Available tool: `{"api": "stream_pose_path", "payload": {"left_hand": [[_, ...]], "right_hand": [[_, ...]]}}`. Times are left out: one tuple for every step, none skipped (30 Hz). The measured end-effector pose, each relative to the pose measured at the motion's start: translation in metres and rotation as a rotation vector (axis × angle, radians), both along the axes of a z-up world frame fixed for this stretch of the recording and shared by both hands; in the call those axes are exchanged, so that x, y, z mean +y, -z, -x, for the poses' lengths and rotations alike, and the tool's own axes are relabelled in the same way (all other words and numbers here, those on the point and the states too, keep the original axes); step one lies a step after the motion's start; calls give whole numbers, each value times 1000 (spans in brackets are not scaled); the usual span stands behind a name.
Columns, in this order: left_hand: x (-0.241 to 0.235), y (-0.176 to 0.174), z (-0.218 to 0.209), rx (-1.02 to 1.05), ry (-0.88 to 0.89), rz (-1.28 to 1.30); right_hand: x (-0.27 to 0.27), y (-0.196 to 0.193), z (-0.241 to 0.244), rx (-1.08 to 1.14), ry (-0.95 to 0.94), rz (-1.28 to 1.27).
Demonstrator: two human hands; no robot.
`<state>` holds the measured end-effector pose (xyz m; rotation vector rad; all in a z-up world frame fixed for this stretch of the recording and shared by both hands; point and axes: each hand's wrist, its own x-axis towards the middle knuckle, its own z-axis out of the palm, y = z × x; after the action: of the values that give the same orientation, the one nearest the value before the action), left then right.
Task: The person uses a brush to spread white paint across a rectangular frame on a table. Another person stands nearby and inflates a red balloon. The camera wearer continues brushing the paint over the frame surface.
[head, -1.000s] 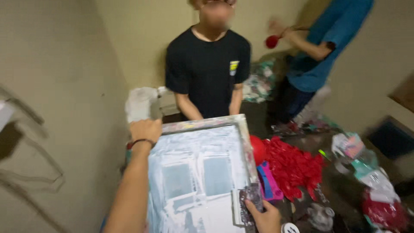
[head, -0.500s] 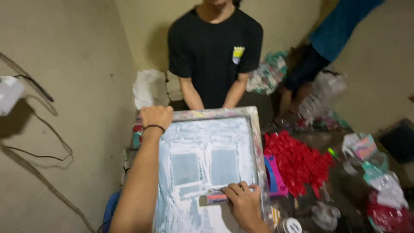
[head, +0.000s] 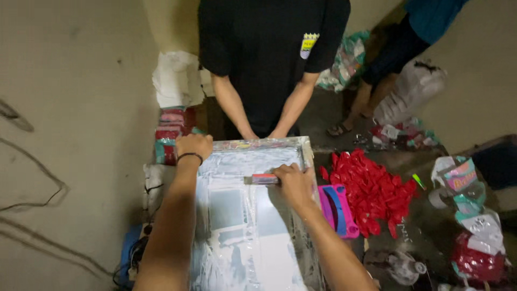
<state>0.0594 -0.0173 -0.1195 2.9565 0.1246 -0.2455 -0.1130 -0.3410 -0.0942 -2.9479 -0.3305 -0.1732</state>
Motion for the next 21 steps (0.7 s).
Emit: {"api": "stream_pose_path", "payload": {"left_hand": [[1, 16, -7, 41, -19, 5], [4, 31, -13, 82, -42, 9], [3, 43, -13, 95, -33, 7], [4, 50, -18, 120, -27, -9], [6, 57, -22, 144, -21, -24], [5, 63, -27, 143, -24, -20], [5, 70, -30, 149, -21, -21], [4, 80, -26, 160, -22, -17], [2, 71, -23, 165, -28, -10], [2, 59, -19, 126, -20, -48], [2, 46, -13, 87, -12, -85], [-1, 23, -5, 77, -16, -89], [-4, -1, 4, 35, -4, -93], [-2, -23, 16, -7, 1, -98], [-6, -48, 18, -16, -12, -103], [-7, -65, 29, -75, 43, -121], [-7, -82, 39, -135, 98, -140], [-6, -86, 49, -137, 70, -146], [-5, -91, 58, -272, 121, -180], [-6, -98, 64, -406, 180, -217], [-3, -120, 67, -408, 157, -225]], "right_hand": [[4, 10, 1, 2, -10, 6], [10, 21, 2, 4, -25, 12], [12, 28, 30, 17, -15, 10], [14, 33, 50, 16, -30, 51], [18, 37, 71, 14, -46, 91], [13, 48, 89, 13, -48, 95], [9, 58, 109, 29, -107, 93], [2, 69, 133, 51, -170, 94], [-4, 72, 136, 55, -177, 101], [-5, 76, 140, 52, -160, 75], [-7, 78, 147, 48, -143, 48], [5, 70, 151, 37, -147, 45], [18, 61, 157, -17, -158, -13], [33, 53, 163, -71, -178, -72], [47, 52, 163, -80, -191, -76], [61, 52, 170, -110, -252, -62], [76, 53, 177, -140, -313, -49], [84, 42, 176, -145, -341, -54], [93, 31, 175, -260, -332, -33], [103, 18, 173, -376, -317, -14], [110, 7, 143, -382, -339, -21]]}}
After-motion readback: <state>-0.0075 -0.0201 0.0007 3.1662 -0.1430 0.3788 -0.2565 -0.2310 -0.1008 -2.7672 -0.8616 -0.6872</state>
